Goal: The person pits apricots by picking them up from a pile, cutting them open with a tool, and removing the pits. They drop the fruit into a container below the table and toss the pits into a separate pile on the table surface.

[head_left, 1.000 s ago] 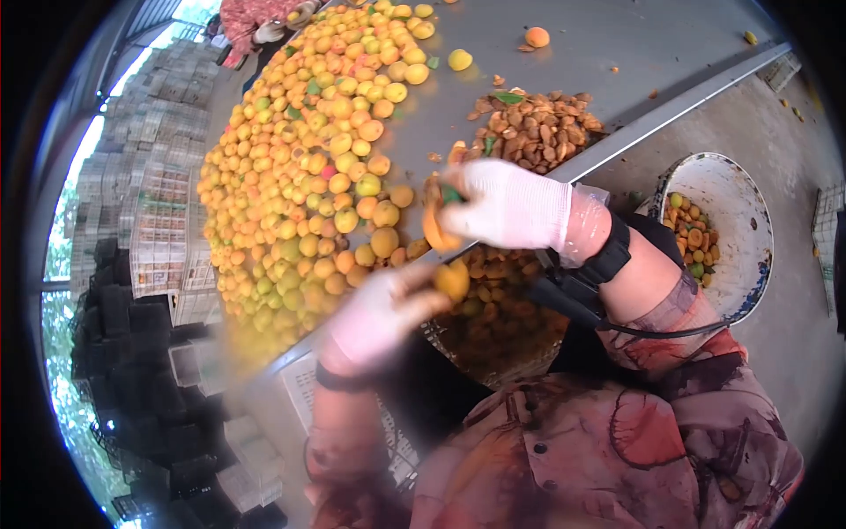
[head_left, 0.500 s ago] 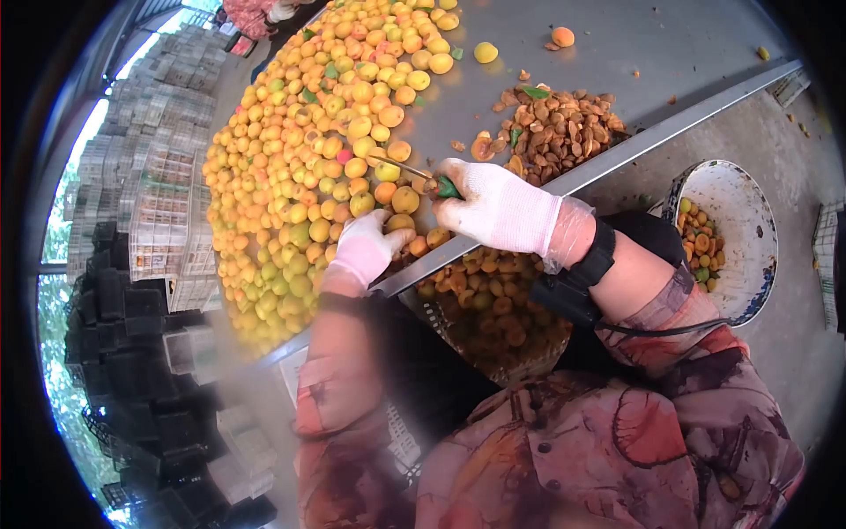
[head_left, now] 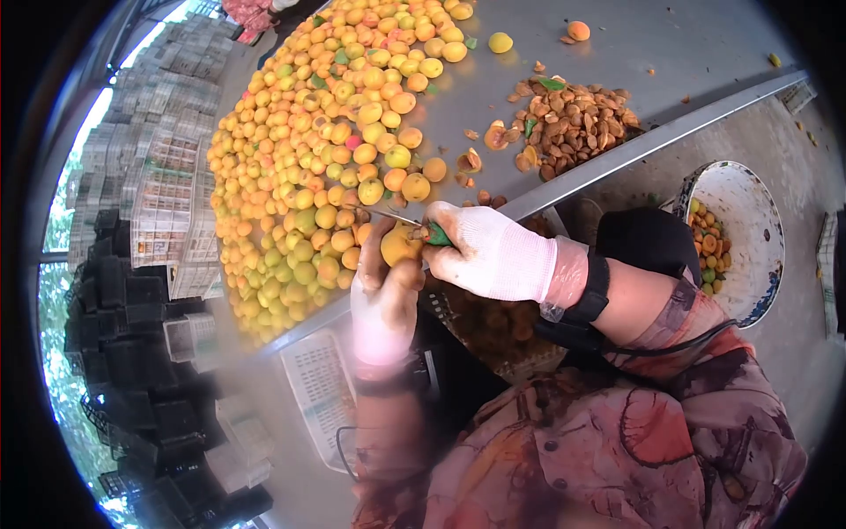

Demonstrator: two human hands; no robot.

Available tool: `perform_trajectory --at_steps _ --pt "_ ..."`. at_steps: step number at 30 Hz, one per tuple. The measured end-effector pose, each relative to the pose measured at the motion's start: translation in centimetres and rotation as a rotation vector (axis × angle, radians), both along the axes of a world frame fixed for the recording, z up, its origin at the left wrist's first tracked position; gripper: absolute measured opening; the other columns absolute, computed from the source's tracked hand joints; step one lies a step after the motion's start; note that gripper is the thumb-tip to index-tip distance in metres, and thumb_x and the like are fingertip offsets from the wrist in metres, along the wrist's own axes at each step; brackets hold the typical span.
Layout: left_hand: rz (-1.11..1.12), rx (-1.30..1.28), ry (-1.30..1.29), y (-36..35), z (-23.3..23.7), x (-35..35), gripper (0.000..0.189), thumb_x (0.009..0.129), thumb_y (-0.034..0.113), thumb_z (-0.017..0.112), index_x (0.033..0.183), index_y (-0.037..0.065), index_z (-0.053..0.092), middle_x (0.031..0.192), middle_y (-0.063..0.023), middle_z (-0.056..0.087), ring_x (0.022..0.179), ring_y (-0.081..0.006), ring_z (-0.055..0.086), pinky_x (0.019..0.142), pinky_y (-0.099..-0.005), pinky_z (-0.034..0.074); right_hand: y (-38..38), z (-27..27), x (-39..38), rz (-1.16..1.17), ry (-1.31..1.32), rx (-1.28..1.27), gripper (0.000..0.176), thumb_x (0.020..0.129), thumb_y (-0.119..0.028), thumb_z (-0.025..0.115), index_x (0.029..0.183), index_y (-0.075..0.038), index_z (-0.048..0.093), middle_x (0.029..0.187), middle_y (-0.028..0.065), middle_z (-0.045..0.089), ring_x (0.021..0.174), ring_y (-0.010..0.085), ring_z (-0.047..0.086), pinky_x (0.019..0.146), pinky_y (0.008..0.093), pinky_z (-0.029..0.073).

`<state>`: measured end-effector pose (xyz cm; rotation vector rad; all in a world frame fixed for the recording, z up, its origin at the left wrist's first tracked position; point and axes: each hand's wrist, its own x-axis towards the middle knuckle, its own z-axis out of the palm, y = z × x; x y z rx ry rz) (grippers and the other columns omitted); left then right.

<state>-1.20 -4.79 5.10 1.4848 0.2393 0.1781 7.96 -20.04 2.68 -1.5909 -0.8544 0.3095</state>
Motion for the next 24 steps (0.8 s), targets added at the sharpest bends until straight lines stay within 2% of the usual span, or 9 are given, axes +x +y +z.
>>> perform_trajectory --at_steps 1,4,11,14,17,20,22,23,24 --pt "0.022 -0.196 -0.061 -0.4 -0.5 0.0 0.054 0.094 0.022 0.059 0.138 -0.004 0.041 0.113 -0.0087 0.056 0.099 -0.0160 0.054 0.083 -0.0293 0.045 -0.1 0.1 0.0 -0.005 -0.010 -0.040 0.025 0.089 -0.020 0.058 0.098 0.002 0.049 0.077 0.0271 0.060 0.080 0.0450 0.062 0.066 0.0454 0.049" --pt "0.076 -0.196 -0.093 -1.0 -0.8 0.0 0.055 0.097 0.025 0.058 0.139 -0.004 0.041 0.120 -0.0105 0.054 0.105 -0.0172 0.053 0.086 -0.0312 0.044 -0.1 -0.3 -0.2 -0.027 -0.046 -0.092 0.025 0.087 -0.018 0.058 0.098 0.002 0.049 0.075 0.0274 0.059 0.080 0.0453 0.062 0.065 0.0458 0.049" --pt "0.079 -0.076 -0.085 -1.6 -0.7 0.3 0.052 0.095 0.026 0.062 0.134 -0.005 0.048 0.113 -0.0076 0.059 0.096 -0.0140 0.056 0.082 -0.0264 0.045 0.4 -0.9 -0.7 -0.113 -0.066 -0.127 0.028 0.085 -0.016 0.058 0.099 0.005 0.049 0.072 0.0279 0.058 0.079 0.0451 0.062 0.066 0.0468 0.049" --pt "0.077 0.161 -0.044 -1.2 -0.6 0.4 0.057 0.096 0.031 0.060 0.135 -0.008 0.046 0.120 -0.0124 0.059 0.106 -0.0187 0.058 0.088 -0.0277 0.047 0.9 -0.9 -0.9 -0.112 0.006 -0.113 0.029 0.085 -0.015 0.057 0.105 0.005 0.051 0.075 0.0289 0.059 0.081 0.0454 0.062 0.067 0.0446 0.050" --pt "0.038 0.131 -0.081 -0.8 -0.5 0.7 0.053 0.096 0.029 0.060 0.132 -0.008 0.048 0.117 -0.0104 0.059 0.094 -0.0154 0.059 0.079 -0.0246 0.047 0.8 -0.5 -0.3 -0.025 0.150 -0.028 0.032 0.086 -0.015 0.056 0.105 0.010 0.053 0.084 0.0292 0.064 0.087 0.0434 0.064 0.074 0.0428 0.053" --pt "0.067 0.772 -0.076 -1.0 1.1 1.3 0.043 0.097 0.028 0.055 0.119 -0.009 0.057 0.109 -0.0114 0.061 0.079 -0.0146 0.059 0.063 -0.0250 0.048 1.1 -1.4 0.3 0.023 0.278 0.085 0.030 0.085 -0.017 0.058 0.099 0.010 0.059 0.081 0.0282 0.065 0.082 0.0392 0.067 0.071 0.0404 0.053" --pt "0.051 0.821 -0.171 -0.1 0.1 1.8 0.029 0.096 0.015 0.055 0.115 -0.008 0.058 0.105 -0.0114 0.062 0.077 -0.0143 0.057 0.059 -0.0255 0.047 2.2 -3.2 1.2 0.082 0.412 0.155 0.031 0.084 -0.022 0.059 0.093 0.008 0.063 0.068 0.0179 0.063 0.066 0.0234 0.066 0.062 0.0350 0.053" --pt "0.057 0.822 -0.162 0.3 -0.2 2.4 0.029 0.096 0.015 0.055 0.115 -0.008 0.058 0.105 -0.0114 0.062 0.077 -0.0143 0.057 0.059 -0.0255 0.047 1.4 -1.5 1.4 0.156 0.517 0.034 0.033 0.086 -0.025 0.057 0.095 0.006 0.064 0.067 0.0132 0.061 0.064 0.0203 0.064 0.060 0.0327 0.052" --pt "0.044 0.974 -0.323 0.7 -0.3 3.2 0.025 0.093 0.006 0.056 0.115 -0.007 0.058 0.105 -0.0106 0.061 0.075 -0.0148 0.056 0.059 -0.0263 0.047 0.3 0.4 1.8 0.228 0.615 -0.086 0.035 0.087 -0.028 0.056 0.097 0.005 0.064 0.066 0.0086 0.060 0.061 0.0171 0.062 0.058 0.0305 0.051"
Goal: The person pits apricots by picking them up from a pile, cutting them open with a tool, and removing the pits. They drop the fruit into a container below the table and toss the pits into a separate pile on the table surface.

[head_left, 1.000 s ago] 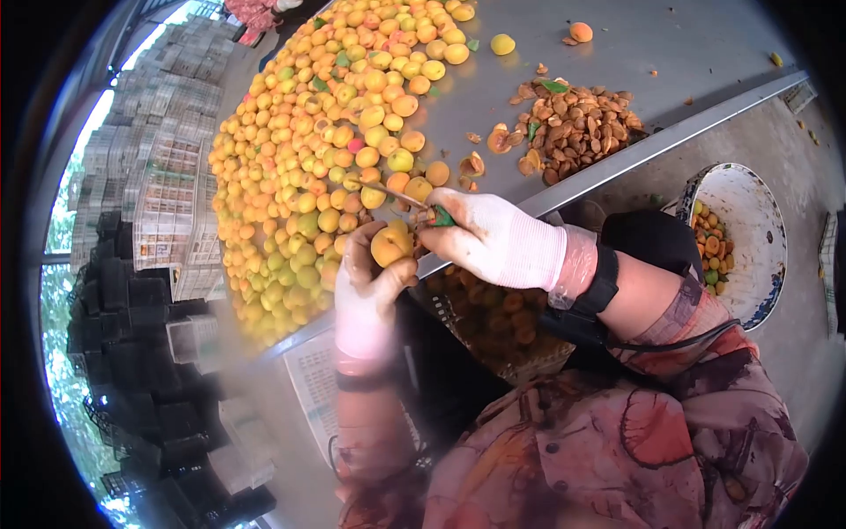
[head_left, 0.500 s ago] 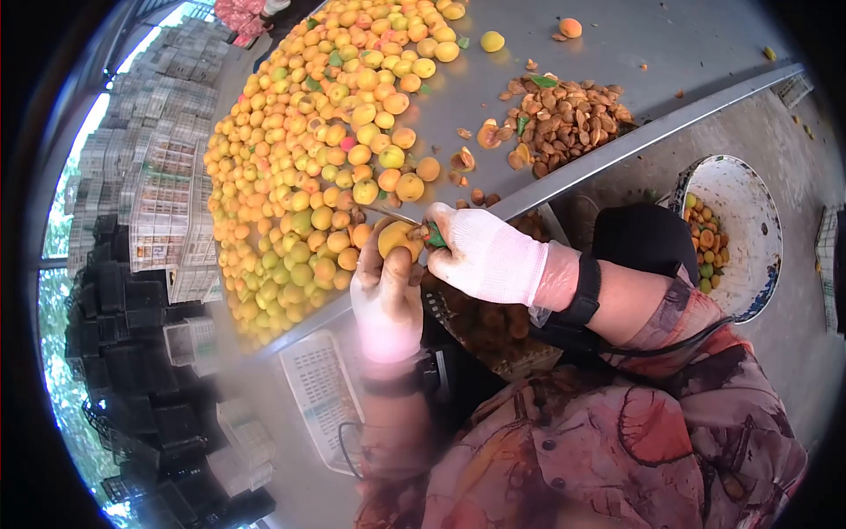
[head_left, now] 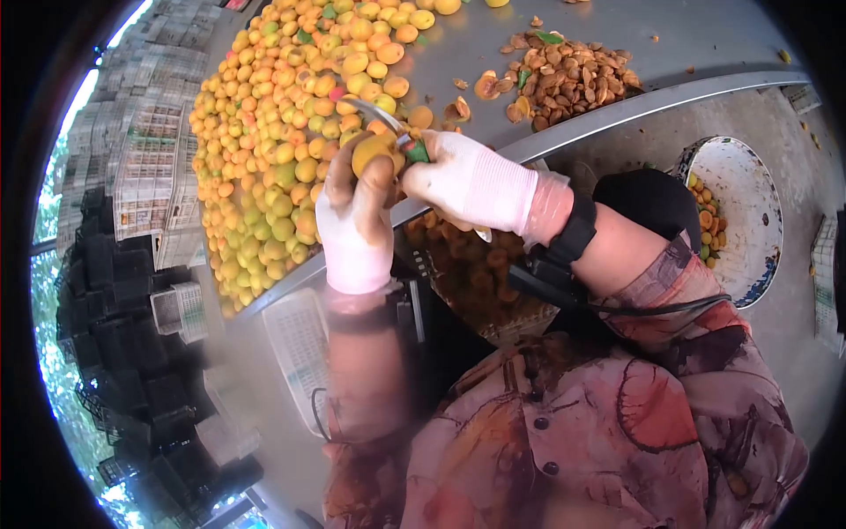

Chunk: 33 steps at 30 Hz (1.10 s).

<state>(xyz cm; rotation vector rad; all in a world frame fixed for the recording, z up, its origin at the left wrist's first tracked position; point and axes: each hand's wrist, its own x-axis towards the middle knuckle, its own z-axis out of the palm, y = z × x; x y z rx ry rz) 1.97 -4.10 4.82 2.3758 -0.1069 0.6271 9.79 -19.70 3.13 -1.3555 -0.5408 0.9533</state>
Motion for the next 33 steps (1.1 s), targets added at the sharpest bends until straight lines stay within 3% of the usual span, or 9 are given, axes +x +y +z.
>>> perform_trajectory --at_steps 2,4,8,9,16,18,19,22,33 --pt "-0.063 0.169 -0.141 0.8 -0.1 1.0 0.025 0.091 -0.003 0.057 0.115 -0.006 0.058 0.105 -0.0098 0.061 0.074 -0.0153 0.056 0.059 -0.0271 0.047 -0.8 1.9 -0.1 -0.063 0.084 0.074 0.040 0.091 -0.036 0.052 0.101 0.001 0.063 0.069 0.0047 0.058 0.061 0.0137 0.061 0.056 0.0268 0.049" --pt "-0.044 -0.753 0.026 1.8 -0.2 1.5 0.027 0.089 -0.002 0.061 0.116 -0.004 0.058 0.104 -0.0084 0.060 0.074 -0.0148 0.053 0.061 -0.0255 0.046 0.2 0.0 0.0 -0.138 0.022 0.248 0.043 0.094 -0.041 0.049 0.102 0.000 0.061 0.074 0.0059 0.059 0.061 0.0141 0.060 0.059 0.0274 0.050" --pt "0.032 -1.024 -0.150 3.7 0.1 2.7 0.032 0.098 0.028 0.058 0.117 0.002 0.059 0.104 -0.0056 0.059 0.084 -0.0155 0.046 0.073 -0.0268 0.039 -0.1 -0.8 -0.5 -0.183 0.121 0.168 0.050 0.098 -0.046 0.044 0.105 0.001 0.061 0.089 0.0103 0.062 0.072 0.0169 0.060 0.060 0.0301 0.051" --pt "-0.233 -1.361 -0.130 4.3 0.8 2.7 0.030 0.098 0.026 0.059 0.118 0.004 0.058 0.104 -0.0050 0.059 0.087 -0.0164 0.046 0.077 -0.0292 0.039 0.4 -1.9 -1.2 -0.083 0.183 0.237 0.052 0.097 -0.046 0.045 0.106 0.003 0.060 0.092 0.0127 0.062 0.073 0.0185 0.062 0.061 0.0311 0.053" --pt "-0.089 -0.965 -0.230 5.0 0.9 4.0 0.024 0.098 0.021 0.059 0.114 0.002 0.059 0.105 -0.0041 0.060 0.085 -0.0162 0.050 0.074 -0.0305 0.041 1.4 -0.3 -4.5 0.287 0.255 0.196 0.048 0.093 -0.035 0.061 0.123 0.002 0.055 0.093 0.0098 0.063 0.074 0.0170 0.064 0.062 0.0301 0.056" --pt "0.313 0.037 -0.263 3.8 0.4 4.5 0.015 0.088 -0.005 0.057 0.103 -0.002 0.055 0.090 -0.0048 0.058 0.076 -0.0142 0.055 0.070 -0.0267 0.048 1.5 -0.1 -4.7 0.281 0.265 0.196 0.046 0.091 -0.031 0.066 0.122 0.002 0.055 0.092 0.0080 0.063 0.071 0.0147 0.063 0.061 0.0285 0.056" --pt "0.387 0.283 -0.213 3.0 1.3 4.2 0.015 0.089 0.002 0.062 0.102 -0.003 0.058 0.090 -0.0074 0.060 0.076 -0.0150 0.057 0.070 -0.0289 0.049 1.3 0.2 -4.7 0.278 0.265 0.197 0.045 0.091 -0.030 0.066 0.122 0.002 0.055 0.093 0.0072 0.063 0.071 0.0138 0.063 0.060 0.0277 0.056" --pt "0.268 -0.283 -0.208 0.4 2.4 4.0 0.029 0.089 0.011 0.065 0.113 -0.004 0.058 0.095 -0.0090 0.062 0.078 -0.0164 0.058 0.072 -0.0313 0.049 1.0 0.1 -4.5 0.273 0.251 0.176 0.044 0.091 -0.030 0.066 0.120 0.003 0.055 0.092 0.0062 0.063 0.072 0.0124 0.063 0.060 0.0265 0.056" --pt "0.173 -0.119 -0.218 0.5 1.8 4.1 0.051 0.089 0.020 0.071 0.130 -0.003 0.050 0.112 -0.0149 0.061 0.099 -0.0181 0.059 0.088 -0.0282 0.048 1.0 -0.1 -5.1 0.195 0.233 0.183 0.039 0.090 -0.033 0.067 0.104 0.003 0.061 0.078 0.0086 0.064 0.064 0.0161 0.065 0.060 0.0283 0.054"
